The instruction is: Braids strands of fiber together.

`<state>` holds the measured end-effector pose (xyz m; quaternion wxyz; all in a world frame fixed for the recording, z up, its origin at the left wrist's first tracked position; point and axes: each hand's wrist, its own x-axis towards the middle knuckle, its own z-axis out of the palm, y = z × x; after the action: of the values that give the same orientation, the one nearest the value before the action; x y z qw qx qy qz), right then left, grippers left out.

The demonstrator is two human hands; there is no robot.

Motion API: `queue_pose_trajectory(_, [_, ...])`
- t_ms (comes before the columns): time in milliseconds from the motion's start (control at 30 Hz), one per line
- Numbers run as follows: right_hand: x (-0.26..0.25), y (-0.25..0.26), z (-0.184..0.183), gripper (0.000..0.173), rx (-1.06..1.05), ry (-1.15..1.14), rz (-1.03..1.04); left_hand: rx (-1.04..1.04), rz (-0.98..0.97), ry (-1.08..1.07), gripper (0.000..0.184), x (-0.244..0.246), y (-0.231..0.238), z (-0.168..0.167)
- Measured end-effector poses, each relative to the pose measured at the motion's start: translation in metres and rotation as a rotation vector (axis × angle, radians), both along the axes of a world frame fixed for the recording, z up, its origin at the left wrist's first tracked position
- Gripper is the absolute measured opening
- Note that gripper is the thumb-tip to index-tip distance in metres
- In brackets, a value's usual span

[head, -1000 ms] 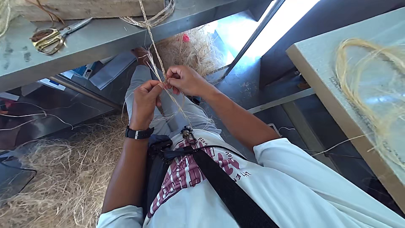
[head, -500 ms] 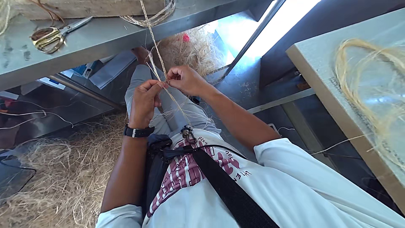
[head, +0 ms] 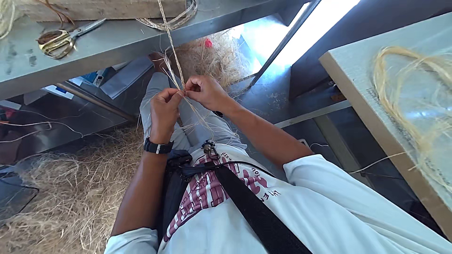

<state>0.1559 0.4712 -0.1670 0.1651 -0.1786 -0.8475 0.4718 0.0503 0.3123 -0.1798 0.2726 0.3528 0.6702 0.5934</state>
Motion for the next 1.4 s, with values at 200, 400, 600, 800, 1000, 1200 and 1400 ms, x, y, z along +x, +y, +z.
queue_pose_trajectory(200, [-0.004, 0.008, 0.005, 0.008, 0.228, -0.047, 0.078, 0.106, -0.093, -0.412, 0.013, -0.015, 0.011, -0.004])
queue_pose_trajectory(400, [-0.005, 0.005, 0.003, 0.010, 0.435, -0.084, 0.042, 0.120, -0.207, -0.610, 0.017, -0.029, 0.012, -0.004])
queue_pose_trajectory(600, [-0.001, 0.013, -0.004, 0.015, -0.088, 0.051, 0.114, 0.122, -0.253, -0.573, 0.017, -0.032, 0.008, -0.003])
queue_pose_trajectory(800, [0.000, 0.008, -0.003, 0.009, 0.119, 0.060, 0.052, 0.098, -0.253, -0.516, 0.015, -0.021, -0.005, 0.004])
queue_pose_trajectory(1000, [-0.003, -0.001, -0.003, 0.013, 0.571, -0.013, -0.011, 0.128, -0.251, -0.571, 0.013, -0.020, -0.008, 0.008])
queue_pose_trajectory(1200, [0.003, 0.015, 0.000, 0.010, 0.222, -0.079, 0.042, -0.005, -0.168, -0.219, 0.014, -0.030, -0.022, 0.023])
queue_pose_trajectory(1400, [0.003, 0.011, 0.009, 0.010, 0.105, -0.127, 0.018, 0.005, -0.118, 0.504, 0.017, 0.002, -0.048, 0.080])
